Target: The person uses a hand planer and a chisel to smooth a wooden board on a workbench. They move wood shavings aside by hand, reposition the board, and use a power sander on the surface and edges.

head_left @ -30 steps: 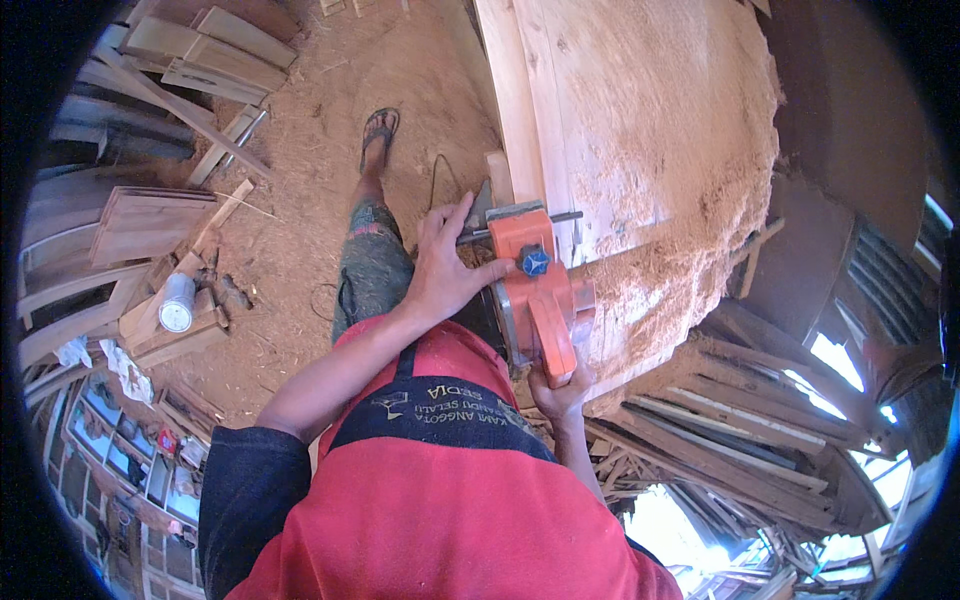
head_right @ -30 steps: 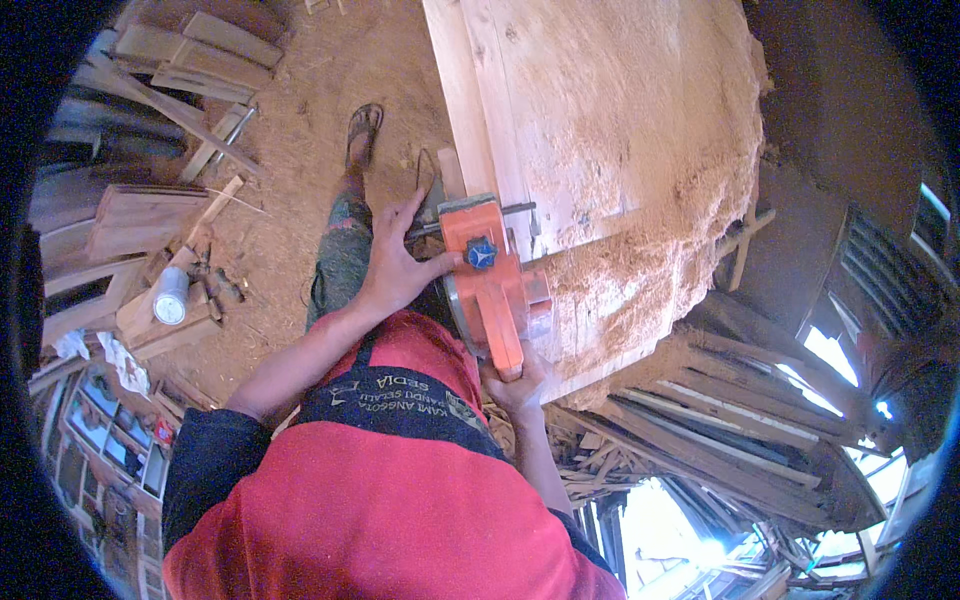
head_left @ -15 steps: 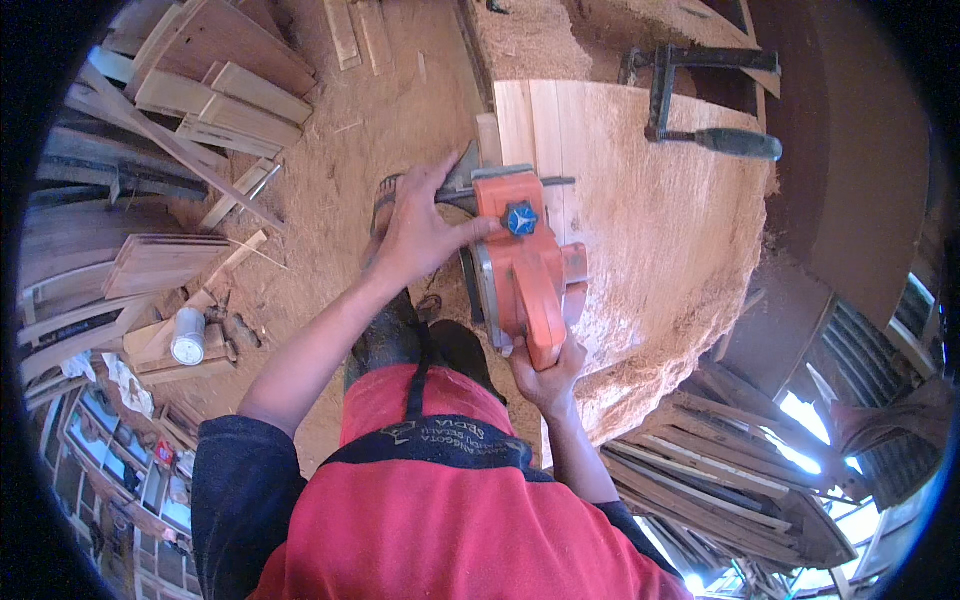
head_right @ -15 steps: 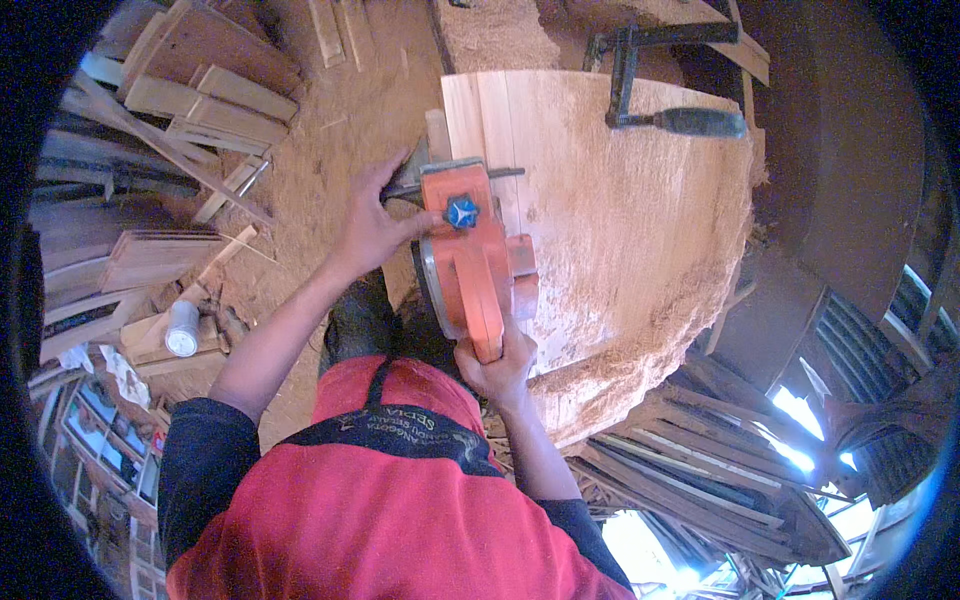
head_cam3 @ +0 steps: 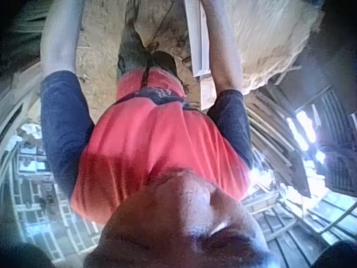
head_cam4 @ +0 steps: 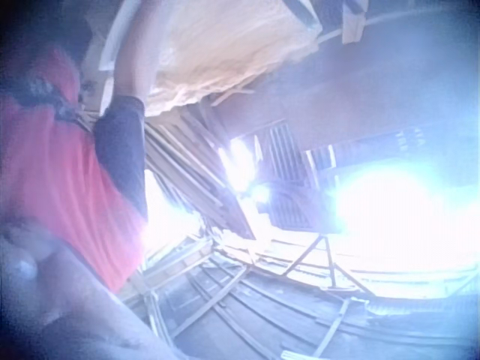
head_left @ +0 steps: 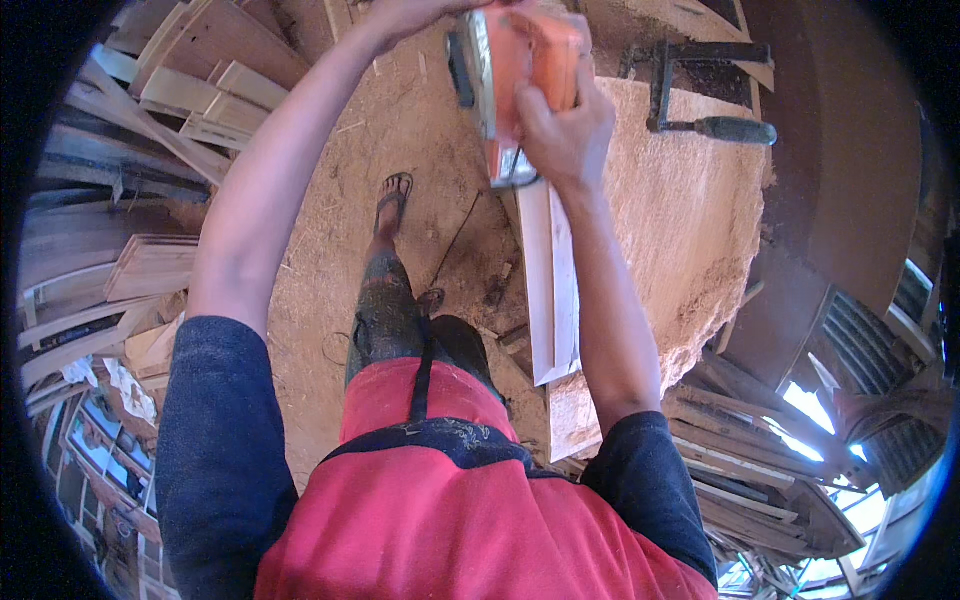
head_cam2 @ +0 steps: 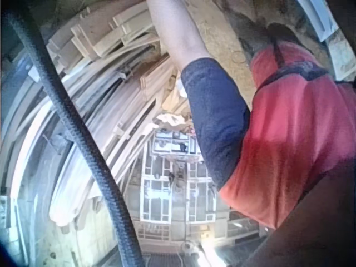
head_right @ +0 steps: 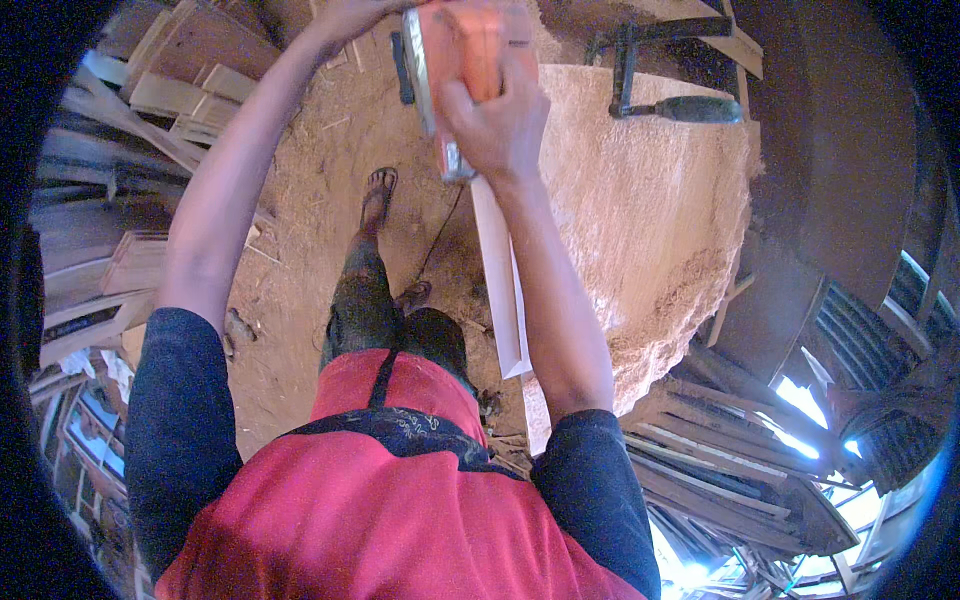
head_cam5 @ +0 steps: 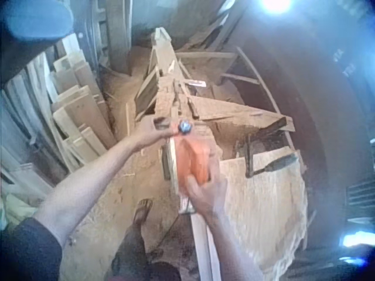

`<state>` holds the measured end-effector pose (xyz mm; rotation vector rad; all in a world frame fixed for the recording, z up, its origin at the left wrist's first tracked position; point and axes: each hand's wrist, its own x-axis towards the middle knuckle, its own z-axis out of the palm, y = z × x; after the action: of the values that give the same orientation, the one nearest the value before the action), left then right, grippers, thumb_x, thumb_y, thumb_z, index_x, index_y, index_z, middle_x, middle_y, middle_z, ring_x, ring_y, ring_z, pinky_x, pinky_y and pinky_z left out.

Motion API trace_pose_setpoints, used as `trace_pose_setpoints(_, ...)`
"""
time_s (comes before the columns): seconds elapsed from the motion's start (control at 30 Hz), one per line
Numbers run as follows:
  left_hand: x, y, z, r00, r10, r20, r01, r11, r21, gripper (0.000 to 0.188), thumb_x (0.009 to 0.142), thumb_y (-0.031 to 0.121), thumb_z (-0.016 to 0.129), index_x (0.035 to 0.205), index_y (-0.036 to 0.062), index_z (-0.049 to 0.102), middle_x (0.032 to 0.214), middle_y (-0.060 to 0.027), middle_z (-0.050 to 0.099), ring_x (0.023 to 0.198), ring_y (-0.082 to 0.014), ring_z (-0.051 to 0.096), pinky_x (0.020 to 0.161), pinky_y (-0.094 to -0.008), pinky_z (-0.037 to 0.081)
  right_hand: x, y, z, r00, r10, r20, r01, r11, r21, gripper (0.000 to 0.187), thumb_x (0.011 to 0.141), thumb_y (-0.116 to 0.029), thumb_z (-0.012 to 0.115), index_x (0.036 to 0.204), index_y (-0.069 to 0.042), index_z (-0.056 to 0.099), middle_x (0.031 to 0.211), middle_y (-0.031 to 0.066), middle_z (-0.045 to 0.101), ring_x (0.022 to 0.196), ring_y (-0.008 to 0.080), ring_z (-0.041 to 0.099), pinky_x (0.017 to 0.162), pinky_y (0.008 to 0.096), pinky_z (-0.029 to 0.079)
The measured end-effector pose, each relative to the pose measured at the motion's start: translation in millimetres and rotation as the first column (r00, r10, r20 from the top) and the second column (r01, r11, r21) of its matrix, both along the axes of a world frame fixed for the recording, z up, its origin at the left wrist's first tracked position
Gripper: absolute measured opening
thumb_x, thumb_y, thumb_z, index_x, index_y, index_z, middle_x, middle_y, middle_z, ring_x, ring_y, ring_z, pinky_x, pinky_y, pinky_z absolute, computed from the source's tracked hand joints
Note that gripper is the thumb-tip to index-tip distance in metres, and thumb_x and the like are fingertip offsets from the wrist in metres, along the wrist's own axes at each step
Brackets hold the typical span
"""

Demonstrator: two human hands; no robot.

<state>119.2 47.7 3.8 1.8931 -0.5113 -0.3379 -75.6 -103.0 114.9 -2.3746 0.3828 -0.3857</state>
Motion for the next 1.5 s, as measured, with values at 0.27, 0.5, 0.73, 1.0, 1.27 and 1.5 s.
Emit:
trace_pose_setpoints(0.27,-266,19,30,0.973,0.050,-0.223,-0.051,0.999,0.004,0.089,0.064,0.044,0.087,0.139,0.0085,0.055,0.121,-0.0222,0.056,0.114,-0.0391,0.052,0.103,-0.0491,0.041,-274,24,27,0.918,-0.032,-0.395,-0.047,0.981,-0.188,0.046,0.080,-0.026,0.079,0.119,-0.007,0.064,0.097,0.0181,0.068,0.080,0.0366,0.069,0.065,0.0436,0.053)
trace_pose_setpoints(0.5,-430,37,51,0.940,0.057,-0.337,-0.051,0.998,0.027,0.099,0.064,0.037,0.092,0.146,0.0068,0.048,0.132,-0.0176,0.047,0.128,-0.0373,0.040,0.111,-0.0472,0.032,-445,54,39,0.860,-0.197,-0.471,0.324,0.924,0.204,0.019,0.074,-0.007,0.071,0.092,0.000,0.069,0.074,0.0104,0.069,0.067,0.0220,0.068,0.064,0.0353,0.054)
trace_pose_setpoints(0.73,-315,24,25,0.925,0.072,-0.373,-0.096,0.994,-0.046,0.094,0.064,0.035,0.091,0.144,0.0074,0.050,0.131,-0.0194,0.048,0.125,-0.0374,0.045,0.109,-0.0451,0.037,-313,47,21,0.936,-0.168,-0.309,0.254,0.930,0.264,0.018,0.077,-0.010,0.071,0.092,0.000,0.069,0.072,0.0105,0.068,0.062,0.0223,0.067,0.061,0.0355,0.053)
trace_pose_setpoints(1.0,-117,-3,-6,0.985,0.124,-0.123,-0.138,0.984,-0.115,0.090,0.066,0.048,0.089,0.135,-0.0006,0.056,0.122,-0.0196,0.065,0.113,-0.0282,0.064,0.099,-0.0375,0.050,-121,13,-1,0.988,-0.047,-0.147,0.075,0.980,0.187,0.019,0.081,-0.011,0.070,0.095,0.001,0.065,0.081,0.0107,0.068,0.069,0.0191,0.066,0.060,0.0346,0.052)
trace_pose_setpoints(1.27,-37,9,33,0.999,0.010,-0.049,-0.022,0.967,-0.252,0.057,0.074,0.039,0.088,0.114,0.0036,0.069,0.105,-0.0079,0.072,0.087,-0.0127,0.064,0.075,-0.0300,0.052,-44,3,-2,0.993,0.030,-0.114,-0.026,0.999,0.037,0.038,0.079,-0.023,0.075,0.106,0.000,0.061,0.079,0.0218,0.066,0.069,0.0387,0.066,0.064,0.0451,0.053)
trace_pose_setpoints(1.5,-337,28,34,0.963,0.093,-0.253,-0.097,0.995,-0.004,0.085,0.065,0.033,0.091,0.136,0.0039,0.056,0.128,-0.0194,0.057,0.122,-0.0330,0.051,0.107,-0.0438,0.040,-335,41,37,0.929,-0.111,-0.352,0.144,0.987,0.070,0.024,0.074,-0.013,0.070,0.096,-0.003,0.070,0.075,0.0163,0.067,0.064,0.0340,0.067,0.059,0.0399,0.051)
